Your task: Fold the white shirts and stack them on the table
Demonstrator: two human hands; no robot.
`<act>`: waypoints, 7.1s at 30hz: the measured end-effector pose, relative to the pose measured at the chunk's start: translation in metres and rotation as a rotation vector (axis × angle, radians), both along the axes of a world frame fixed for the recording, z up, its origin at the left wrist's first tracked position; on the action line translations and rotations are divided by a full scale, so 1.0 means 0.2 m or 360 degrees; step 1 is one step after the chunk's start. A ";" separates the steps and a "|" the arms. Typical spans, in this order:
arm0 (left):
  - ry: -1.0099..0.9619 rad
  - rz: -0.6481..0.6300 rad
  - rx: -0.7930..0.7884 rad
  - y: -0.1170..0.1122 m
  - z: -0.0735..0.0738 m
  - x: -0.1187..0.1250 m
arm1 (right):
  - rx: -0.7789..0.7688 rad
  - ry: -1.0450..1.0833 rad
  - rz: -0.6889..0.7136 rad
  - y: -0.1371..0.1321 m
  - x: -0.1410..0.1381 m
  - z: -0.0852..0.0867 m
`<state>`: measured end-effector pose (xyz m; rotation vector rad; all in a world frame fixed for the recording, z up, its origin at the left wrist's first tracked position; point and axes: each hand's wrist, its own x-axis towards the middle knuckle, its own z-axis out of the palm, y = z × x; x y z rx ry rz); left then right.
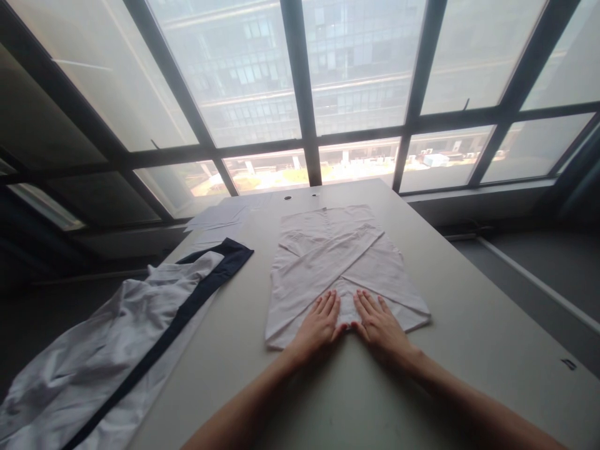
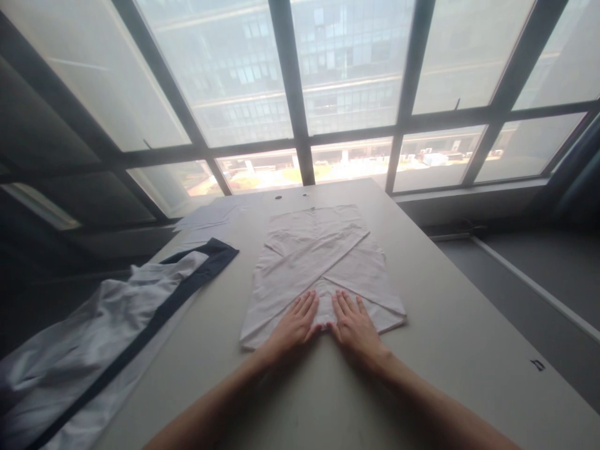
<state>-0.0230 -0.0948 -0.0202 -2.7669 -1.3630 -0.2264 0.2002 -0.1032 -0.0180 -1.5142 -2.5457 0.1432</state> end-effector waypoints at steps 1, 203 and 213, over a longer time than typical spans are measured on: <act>-0.0007 -0.0001 0.0000 0.00 0.00 0.00 | -0.0015 -0.0006 -0.0002 0.00 0.00 0.00; -0.0230 0.0048 -0.0009 0.38 0.18 0.12 | 0.0280 0.0309 -0.0107 0.40 0.09 0.10; -0.0112 0.0044 -0.0066 0.39 0.00 0.18 | 0.0022 0.0128 -0.0040 0.34 -0.01 0.05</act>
